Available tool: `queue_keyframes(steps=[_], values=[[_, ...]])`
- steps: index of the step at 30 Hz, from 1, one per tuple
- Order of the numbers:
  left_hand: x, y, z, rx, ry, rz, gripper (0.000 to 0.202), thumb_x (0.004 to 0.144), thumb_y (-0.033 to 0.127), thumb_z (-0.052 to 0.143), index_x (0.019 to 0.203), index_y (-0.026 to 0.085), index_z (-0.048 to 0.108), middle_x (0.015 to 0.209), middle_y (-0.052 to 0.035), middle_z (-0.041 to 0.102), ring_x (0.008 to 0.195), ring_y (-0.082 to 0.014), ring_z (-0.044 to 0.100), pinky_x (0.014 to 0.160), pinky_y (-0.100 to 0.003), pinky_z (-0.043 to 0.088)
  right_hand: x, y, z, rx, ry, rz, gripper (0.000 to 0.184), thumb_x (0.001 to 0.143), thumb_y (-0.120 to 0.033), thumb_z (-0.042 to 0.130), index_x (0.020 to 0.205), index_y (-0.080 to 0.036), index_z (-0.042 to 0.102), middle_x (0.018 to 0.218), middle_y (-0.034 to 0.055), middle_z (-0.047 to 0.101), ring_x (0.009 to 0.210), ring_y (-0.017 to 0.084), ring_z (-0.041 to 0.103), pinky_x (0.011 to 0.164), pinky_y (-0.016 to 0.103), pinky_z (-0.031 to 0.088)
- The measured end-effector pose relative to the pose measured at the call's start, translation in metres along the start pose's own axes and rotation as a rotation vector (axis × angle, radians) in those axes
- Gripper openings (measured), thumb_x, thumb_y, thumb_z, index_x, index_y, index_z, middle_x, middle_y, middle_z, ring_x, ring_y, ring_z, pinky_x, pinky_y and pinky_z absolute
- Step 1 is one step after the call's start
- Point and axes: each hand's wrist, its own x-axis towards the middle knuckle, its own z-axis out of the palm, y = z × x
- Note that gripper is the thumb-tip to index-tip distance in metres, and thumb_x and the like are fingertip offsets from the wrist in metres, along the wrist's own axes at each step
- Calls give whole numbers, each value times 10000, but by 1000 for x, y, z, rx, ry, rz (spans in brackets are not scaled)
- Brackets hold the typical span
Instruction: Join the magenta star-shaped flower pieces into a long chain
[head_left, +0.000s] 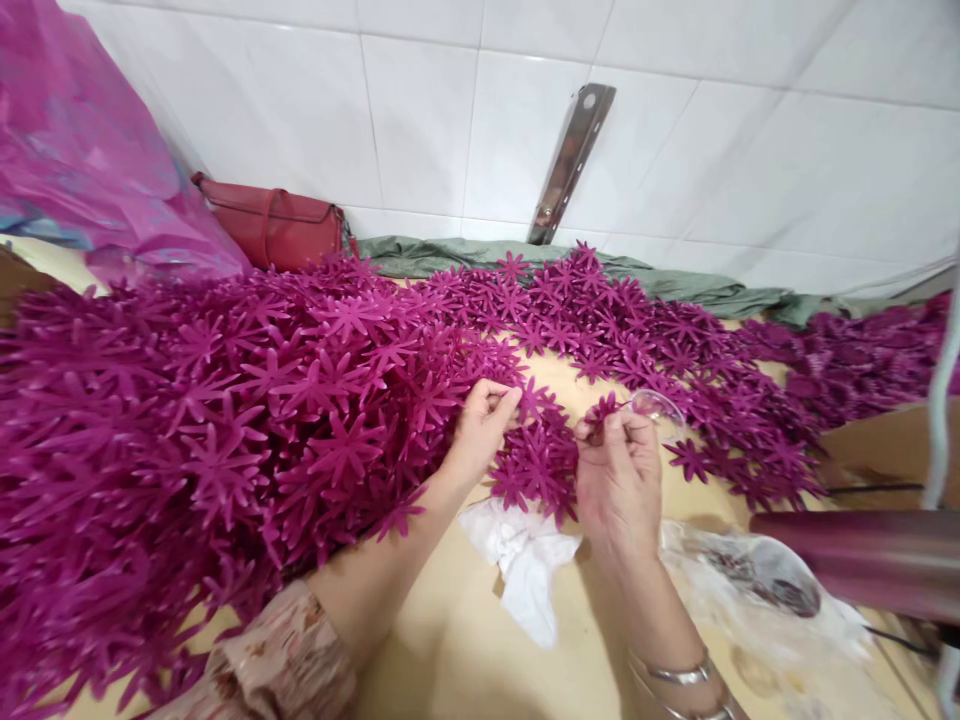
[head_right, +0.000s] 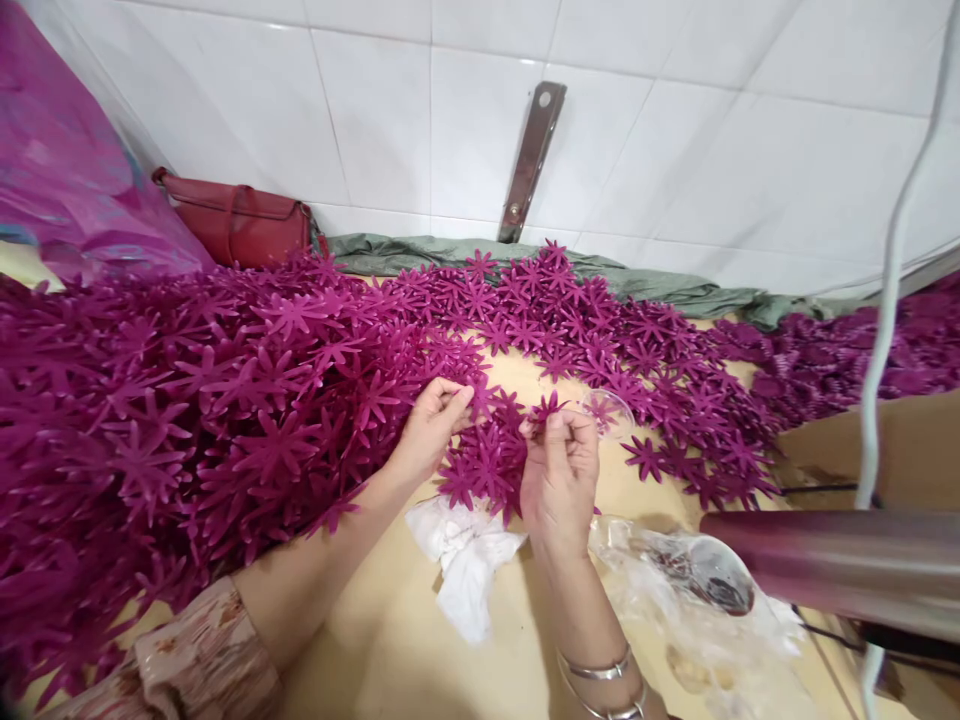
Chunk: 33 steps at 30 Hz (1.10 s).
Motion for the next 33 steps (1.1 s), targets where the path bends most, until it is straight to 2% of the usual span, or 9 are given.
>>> queue_keyframes(steps=[2,6,9,11,12,17,23,29,33], values=[[2,1,-2,10,44,29,504,714,533,865,873,180,542,695,61,613,637,-72,611,665,-209,533,0,-1,0,27,8,14,305,798,-415,831,875,-238,595,792,-55,527,721,104,522,739,250,474],[3,1,-3,13,16,51,432,776,487,828,944,186,568,732,64,599,656,-70,611,703,-232,573,1,2,0,115,-9,118,303,766,-361,863,921,-246,629,833,-49,632,745,110,595,803,281,531],[2,0,-3,-22,22,30,414,810,444,808,1038,201,561,761,70,584,685,-84,641,768,-290,608,4,3,-2,210,50,270,345,809,-520,802,913,-243,625,896,-7,703,842,161,688,822,334,571],[2,1,-2,-41,41,25,413,827,424,799,1080,207,556,757,75,557,711,-97,663,823,-328,616,6,1,-2,236,74,346,448,811,-662,740,913,-241,625,924,10,722,867,177,713,789,333,581],[2,1,-2,-47,43,30,410,835,418,794,1095,208,556,753,76,545,731,-105,673,848,-341,615,7,0,-2,230,72,356,465,796,-672,752,918,-241,628,929,7,724,861,170,714,772,316,578],[0,5,-2,-61,-8,76,425,835,392,804,1153,240,565,839,49,602,831,-113,679,904,-340,598,4,1,-2,87,-14,180,340,719,-370,905,889,-221,651,819,-48,692,721,92,640,753,235,534],[-3,4,1,-20,-128,108,350,839,462,791,1051,201,695,1082,-27,681,1006,-140,656,990,-336,549,3,10,-11,-111,-9,125,305,782,-424,847,862,-200,656,757,-23,695,679,120,610,709,267,499],[-9,9,4,98,-288,97,399,760,396,868,1060,160,752,1023,-60,755,931,-151,678,932,-298,521,0,7,-13,-292,-62,56,304,826,-424,820,810,-208,607,657,-71,562,580,89,463,573,232,358],[-9,7,2,186,-351,128,326,773,398,852,979,154,783,964,-61,753,879,-153,678,876,-287,518,-2,4,-11,-345,-120,6,298,843,-425,803,808,-215,594,695,-53,582,628,111,499,605,251,389]])
